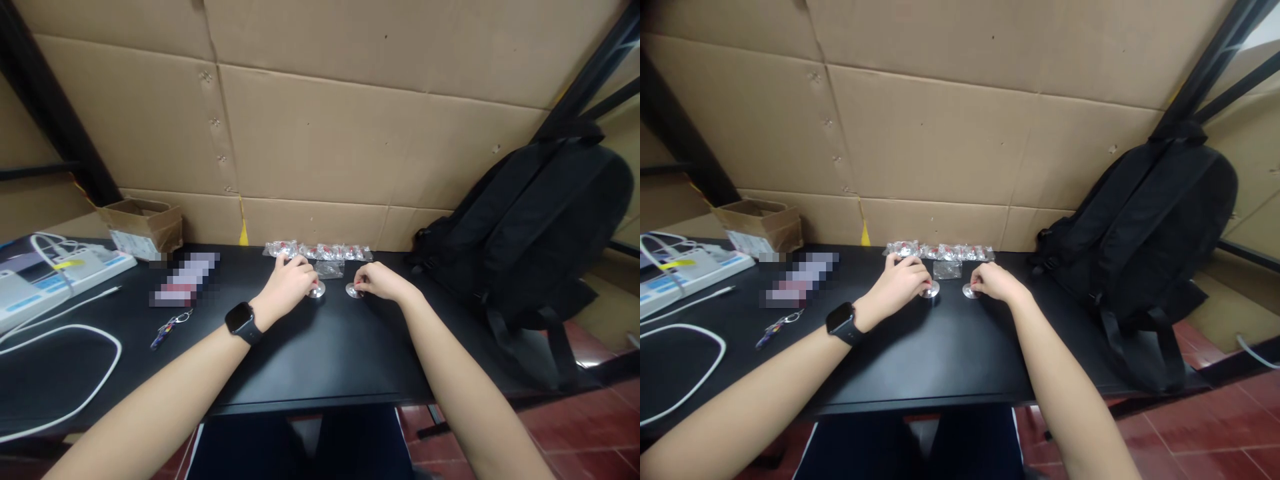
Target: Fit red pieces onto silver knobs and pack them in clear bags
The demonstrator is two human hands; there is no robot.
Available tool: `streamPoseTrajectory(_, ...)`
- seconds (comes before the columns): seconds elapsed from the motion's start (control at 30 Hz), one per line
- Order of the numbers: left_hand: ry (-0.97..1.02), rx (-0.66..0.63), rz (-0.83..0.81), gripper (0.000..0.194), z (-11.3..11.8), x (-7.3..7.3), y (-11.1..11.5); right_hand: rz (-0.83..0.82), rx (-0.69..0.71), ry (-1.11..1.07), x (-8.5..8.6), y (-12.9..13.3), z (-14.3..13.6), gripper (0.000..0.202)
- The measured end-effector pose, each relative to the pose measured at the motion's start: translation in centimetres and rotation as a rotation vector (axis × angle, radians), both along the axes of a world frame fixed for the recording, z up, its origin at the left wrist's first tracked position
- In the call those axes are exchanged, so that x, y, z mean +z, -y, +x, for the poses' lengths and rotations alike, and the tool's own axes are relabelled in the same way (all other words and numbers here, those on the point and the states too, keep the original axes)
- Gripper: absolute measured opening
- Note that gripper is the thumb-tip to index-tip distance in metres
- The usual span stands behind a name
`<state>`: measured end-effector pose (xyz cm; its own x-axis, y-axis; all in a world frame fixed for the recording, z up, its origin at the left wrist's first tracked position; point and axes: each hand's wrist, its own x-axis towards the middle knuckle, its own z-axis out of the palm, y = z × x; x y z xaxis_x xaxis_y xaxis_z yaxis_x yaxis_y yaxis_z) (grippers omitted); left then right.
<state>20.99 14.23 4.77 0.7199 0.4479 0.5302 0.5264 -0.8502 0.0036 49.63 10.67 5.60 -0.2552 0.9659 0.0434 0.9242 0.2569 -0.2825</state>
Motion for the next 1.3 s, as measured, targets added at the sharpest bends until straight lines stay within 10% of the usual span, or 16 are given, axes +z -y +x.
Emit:
streamPoseTrajectory(0.27, 0.068, 0.018, 0.005, 0.020, -0.9, 1.0, -0.3, 0.040, 0.138, -0.151, 1.7, 1.3, -1.7, 0.014)
streamPoseTrajectory(0.57, 0.041, -0.031, 0.027, 0.016, -0.8, 1.3, 0.1, 0.619, 0.023, -0.386, 4.1, 3.3, -5.6, 0.018)
streamPoseTrajectory(0.83, 0.178, 0.004, 0.018, 0.024, -1.2, 3.1, 1.0, 0.372, 0.010, 0.023, 3.4, 3.1, -3.7, 0.014)
streamPoseTrajectory(1.3, 0.296, 0.071, -0.043, 0.017, -0.9, 2.5, 0.3, 0.355, 0.081, -0.236, 3.2, 2.2, -2.9, 0.020)
